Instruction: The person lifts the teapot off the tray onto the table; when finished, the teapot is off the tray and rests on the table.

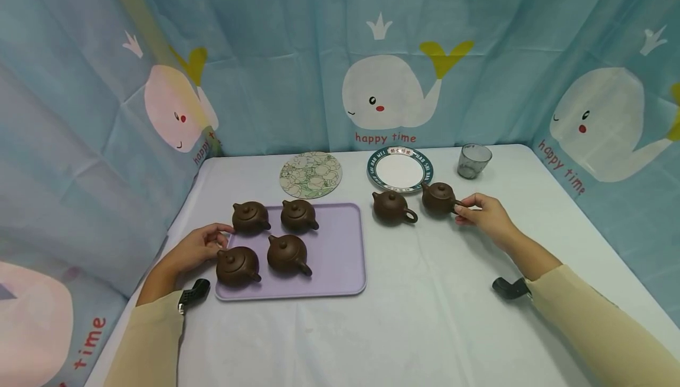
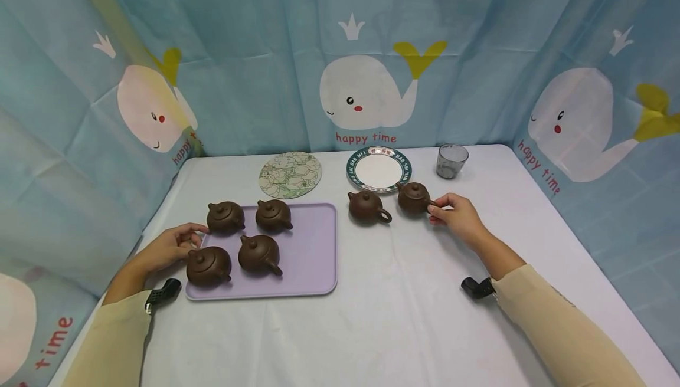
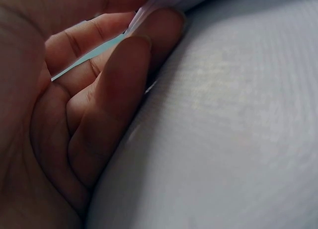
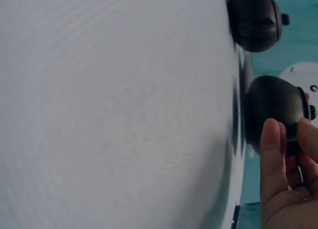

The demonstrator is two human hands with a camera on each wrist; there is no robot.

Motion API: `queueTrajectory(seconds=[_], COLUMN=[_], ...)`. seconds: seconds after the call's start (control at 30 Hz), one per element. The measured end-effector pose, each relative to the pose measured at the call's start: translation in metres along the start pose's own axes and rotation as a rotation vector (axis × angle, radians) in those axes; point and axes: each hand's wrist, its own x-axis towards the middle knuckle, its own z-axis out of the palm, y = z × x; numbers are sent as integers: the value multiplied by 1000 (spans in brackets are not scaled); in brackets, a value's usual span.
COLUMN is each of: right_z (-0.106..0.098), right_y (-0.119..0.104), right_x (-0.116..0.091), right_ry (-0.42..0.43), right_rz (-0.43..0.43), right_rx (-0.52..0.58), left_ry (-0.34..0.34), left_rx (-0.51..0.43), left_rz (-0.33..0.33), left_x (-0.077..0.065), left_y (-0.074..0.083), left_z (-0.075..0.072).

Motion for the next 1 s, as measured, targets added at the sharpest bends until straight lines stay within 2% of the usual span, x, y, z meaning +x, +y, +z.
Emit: queueTrajectory(seconds=[0.4, 1.0], right_z=[0, -4], right_y=[9, 14], right_x=[5, 3], right_ry=[-11, -50], right_rz=[11, 9], right_rx=[-5, 11], left_ry=[-8, 8], left_rx=[-24, 9], left_rz=[26, -7], left_x=[-1, 0], left_y=[1, 2], left_z=[1, 0])
